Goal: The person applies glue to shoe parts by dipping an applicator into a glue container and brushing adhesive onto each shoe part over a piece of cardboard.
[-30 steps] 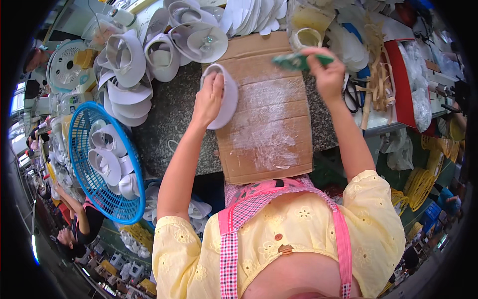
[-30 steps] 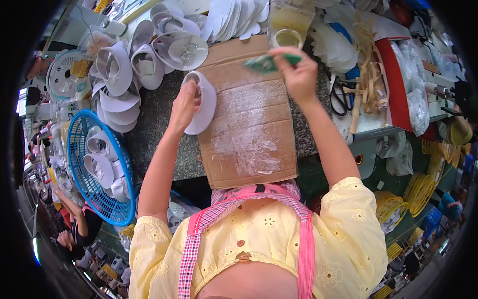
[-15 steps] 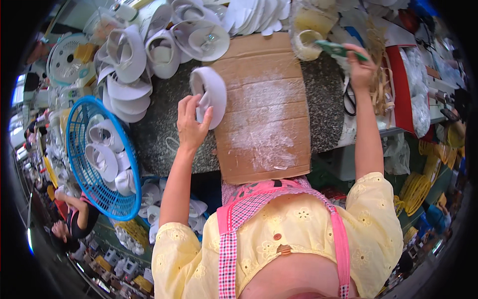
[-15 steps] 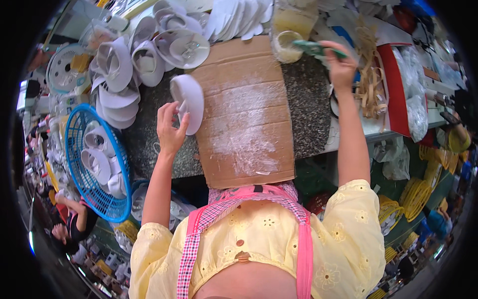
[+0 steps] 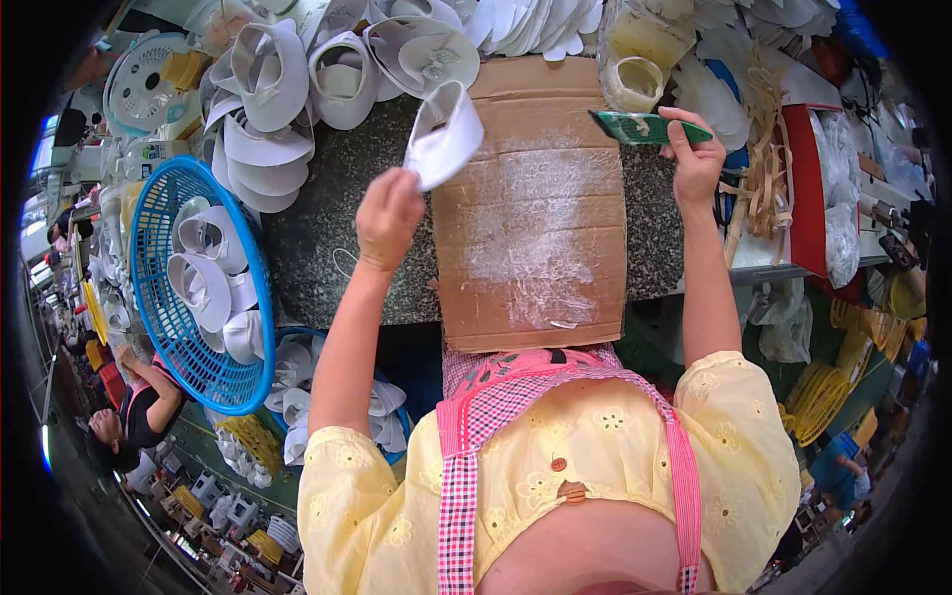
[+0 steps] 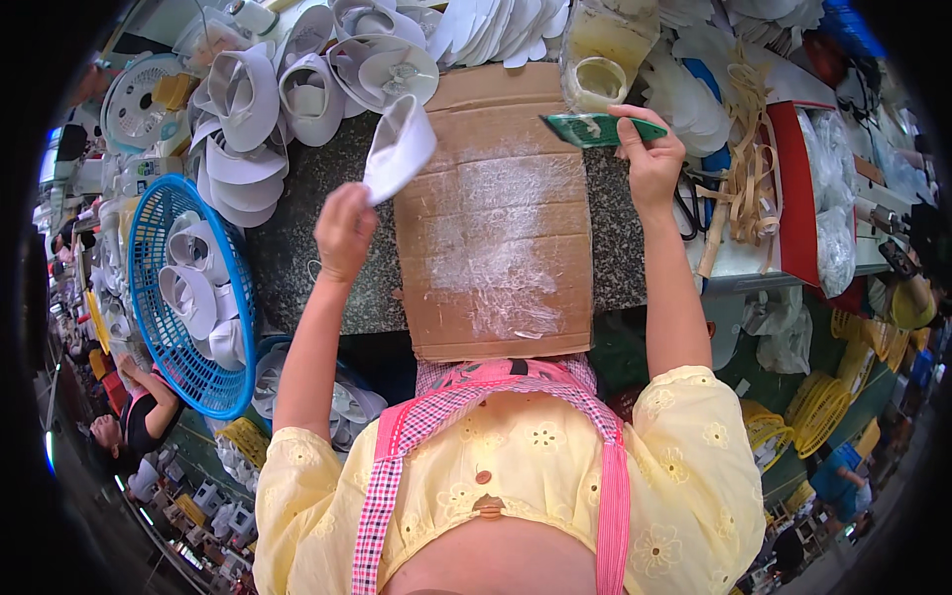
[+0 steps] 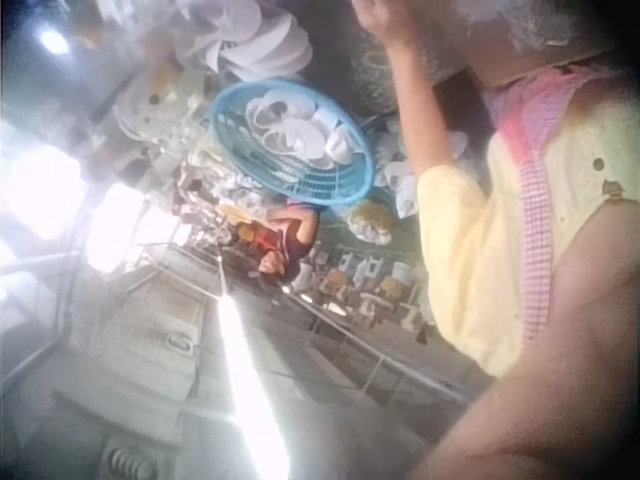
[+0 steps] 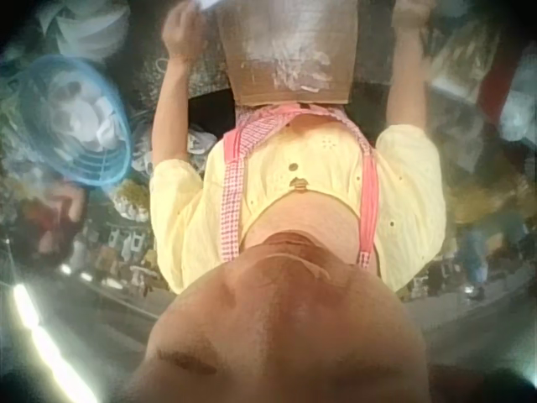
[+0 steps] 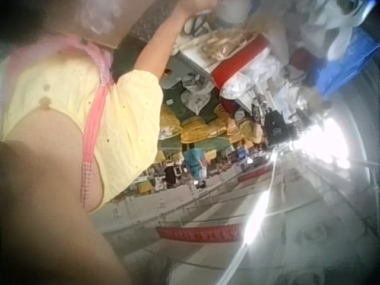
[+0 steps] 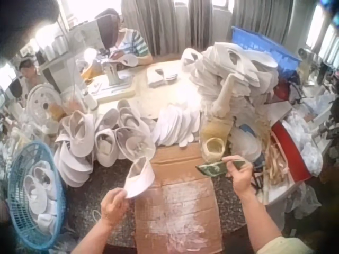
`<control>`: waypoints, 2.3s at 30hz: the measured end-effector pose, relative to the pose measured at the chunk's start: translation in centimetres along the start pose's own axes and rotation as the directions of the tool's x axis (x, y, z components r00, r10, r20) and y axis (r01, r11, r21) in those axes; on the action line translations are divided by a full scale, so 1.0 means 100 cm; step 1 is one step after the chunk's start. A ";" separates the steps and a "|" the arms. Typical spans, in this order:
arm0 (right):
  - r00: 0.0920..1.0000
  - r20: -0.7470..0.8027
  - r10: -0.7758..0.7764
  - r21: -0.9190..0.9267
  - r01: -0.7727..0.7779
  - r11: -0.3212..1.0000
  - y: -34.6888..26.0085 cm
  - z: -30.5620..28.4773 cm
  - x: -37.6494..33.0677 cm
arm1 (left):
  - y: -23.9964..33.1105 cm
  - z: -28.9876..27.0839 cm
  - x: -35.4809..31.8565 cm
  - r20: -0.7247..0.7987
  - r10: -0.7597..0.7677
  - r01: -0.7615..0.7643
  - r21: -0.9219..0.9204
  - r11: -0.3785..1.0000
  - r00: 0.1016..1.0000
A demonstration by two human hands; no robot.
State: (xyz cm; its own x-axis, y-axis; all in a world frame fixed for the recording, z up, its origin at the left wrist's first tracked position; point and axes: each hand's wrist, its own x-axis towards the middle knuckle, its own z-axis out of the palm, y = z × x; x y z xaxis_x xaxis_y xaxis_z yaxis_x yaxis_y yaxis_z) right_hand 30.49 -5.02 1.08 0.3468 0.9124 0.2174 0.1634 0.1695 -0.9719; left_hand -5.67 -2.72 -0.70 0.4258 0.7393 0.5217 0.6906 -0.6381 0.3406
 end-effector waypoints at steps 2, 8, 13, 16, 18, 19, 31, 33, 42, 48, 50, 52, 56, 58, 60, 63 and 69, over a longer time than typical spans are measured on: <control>0.996 -0.011 0.094 0.339 -0.084 0.937 -0.011 0.006 -0.010 | 0.020 -0.007 0.032 -0.183 -0.236 0.211 -0.147 0.966 0.954; 0.983 0.155 0.102 0.267 -0.141 0.953 -0.025 0.049 -0.034 | 0.008 0.020 0.016 0.110 -0.681 0.666 -0.365 0.650 0.724; 0.970 0.233 0.065 0.266 -0.128 0.956 -0.025 0.072 -0.035 | 0.013 0.016 0.028 0.182 -0.779 0.800 -0.116 0.589 0.600; 0.957 0.283 0.058 0.290 -0.143 0.946 -0.028 0.075 -0.034 | 0.015 0.031 0.031 0.177 -0.795 0.796 0.086 0.600 0.580; 0.956 0.290 0.050 0.295 -0.139 0.945 -0.034 0.079 -0.033 | 0.015 0.041 0.026 -0.028 -0.784 0.785 0.046 0.618 0.620; 0.958 0.282 0.050 0.296 -0.137 0.945 -0.035 0.078 -0.033 | 0.017 0.045 0.028 -0.080 -0.788 0.783 -0.090 0.616 0.611; 0.793 0.452 -0.409 -0.147 0.518 0.843 -0.029 0.077 -0.021 | 0.055 0.035 0.065 -0.147 -0.205 0.206 -0.008 0.979 0.968; 0.855 0.394 -0.338 -0.127 0.415 0.901 -0.029 0.075 -0.024 | 0.051 0.038 0.068 -0.143 -0.231 0.231 -0.018 0.973 0.962; 0.660 0.571 -0.488 -0.197 0.687 0.699 -0.021 0.080 -0.023 | 0.065 0.044 0.078 -0.167 -0.218 0.187 -0.183 0.965 0.962; 0.686 0.552 -0.474 -0.383 0.714 0.586 0.013 0.088 -0.017 | 0.078 0.050 0.083 -0.115 -0.174 0.143 -0.236 0.961 0.978; 0.790 0.476 -0.386 -0.411 0.588 0.697 0.014 0.087 -0.034 | 0.079 0.053 0.086 -0.110 -0.182 0.148 -0.263 0.953 0.977; 0.825 0.460 -0.328 -0.361 0.511 0.780 0.014 0.087 -0.037 | 0.079 0.053 0.089 -0.070 -0.219 0.193 -0.270 0.943 0.973; 0.930 0.239 -0.279 -0.177 0.324 0.929 0.025 0.089 -0.029 | 0.071 0.056 0.086 -0.106 -0.251 0.213 -0.281 0.936 0.962; 0.914 0.246 -0.322 -0.228 0.378 0.897 0.023 0.092 -0.032 | 0.067 0.057 0.077 -0.048 -0.412 0.378 -0.315 0.871 0.910; 0.875 0.432 -0.218 -0.163 0.314 0.935 0.016 0.093 -0.040 | 0.061 0.056 0.068 -0.046 -0.472 0.427 -0.358 0.830 0.880; 0.913 0.321 -0.251 -0.130 0.305 0.943 0.023 0.093 -0.039 | 0.048 0.059 0.043 -0.043 -0.611 0.524 -0.469 0.711 0.790; 0.836 0.477 -0.272 -0.103 0.360 0.927 0.021 0.115 -0.049 | 0.026 0.072 -0.021 0.206 -0.899 0.649 -0.753 0.106 0.386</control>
State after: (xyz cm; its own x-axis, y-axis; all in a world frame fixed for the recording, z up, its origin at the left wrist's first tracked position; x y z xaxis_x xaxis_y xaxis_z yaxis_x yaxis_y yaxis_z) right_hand 18.54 -4.87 -3.04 -0.1952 0.8943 0.4026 0.3715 0.4473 -0.8136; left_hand -0.57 -4.43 -6.54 -0.3361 0.9034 -0.2663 -0.0911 0.2502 0.9639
